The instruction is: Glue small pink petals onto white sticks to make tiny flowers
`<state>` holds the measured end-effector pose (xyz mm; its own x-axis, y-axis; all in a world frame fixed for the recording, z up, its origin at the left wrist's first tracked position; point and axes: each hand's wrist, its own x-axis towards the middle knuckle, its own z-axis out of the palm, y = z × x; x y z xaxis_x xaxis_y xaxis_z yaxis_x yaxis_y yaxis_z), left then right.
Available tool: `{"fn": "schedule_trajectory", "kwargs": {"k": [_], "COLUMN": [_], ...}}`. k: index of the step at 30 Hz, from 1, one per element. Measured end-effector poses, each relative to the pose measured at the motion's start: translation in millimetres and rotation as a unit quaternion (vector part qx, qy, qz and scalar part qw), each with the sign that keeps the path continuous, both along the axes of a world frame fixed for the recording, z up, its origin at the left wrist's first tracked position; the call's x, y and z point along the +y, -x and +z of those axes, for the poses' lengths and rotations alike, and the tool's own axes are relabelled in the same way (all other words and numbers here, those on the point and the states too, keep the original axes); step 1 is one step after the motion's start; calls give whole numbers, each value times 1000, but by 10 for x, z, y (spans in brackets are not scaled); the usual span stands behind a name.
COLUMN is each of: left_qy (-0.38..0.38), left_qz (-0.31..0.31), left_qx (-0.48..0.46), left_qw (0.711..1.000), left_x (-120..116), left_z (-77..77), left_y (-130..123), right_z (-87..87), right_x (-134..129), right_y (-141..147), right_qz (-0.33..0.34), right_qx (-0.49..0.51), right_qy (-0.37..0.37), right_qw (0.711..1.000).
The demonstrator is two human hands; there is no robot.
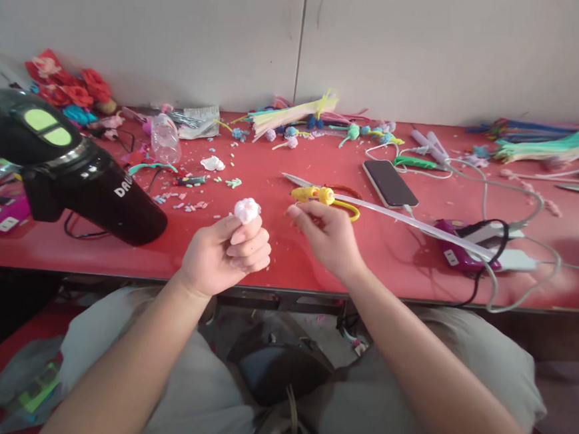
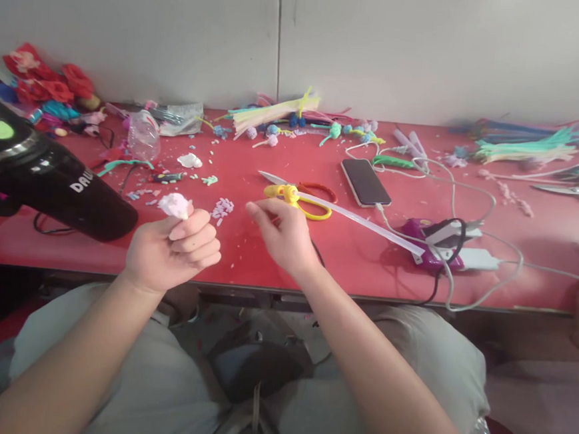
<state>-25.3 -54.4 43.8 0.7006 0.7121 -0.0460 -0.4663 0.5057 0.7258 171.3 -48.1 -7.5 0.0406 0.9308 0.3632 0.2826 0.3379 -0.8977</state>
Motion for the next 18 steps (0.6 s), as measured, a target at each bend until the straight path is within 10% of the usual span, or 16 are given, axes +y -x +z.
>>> {"fn": "schedule_trajectory", "kwargs": {"k": [9, 18], "left_qy": [45, 75], "left_qz": [202, 226], "left_qx": [24, 23], "left_qw": [978, 971], "left_x": [153, 188], "left_z": [-1, -22], "left_y": [126, 112], "right_z": [207, 199], "right_x": [-278, -317], "right_y": [-222, -225], "right_qz": [108, 100], "right_qx": [264, 154], "right_qy": [86, 89], "right_qw": [955, 979]}}
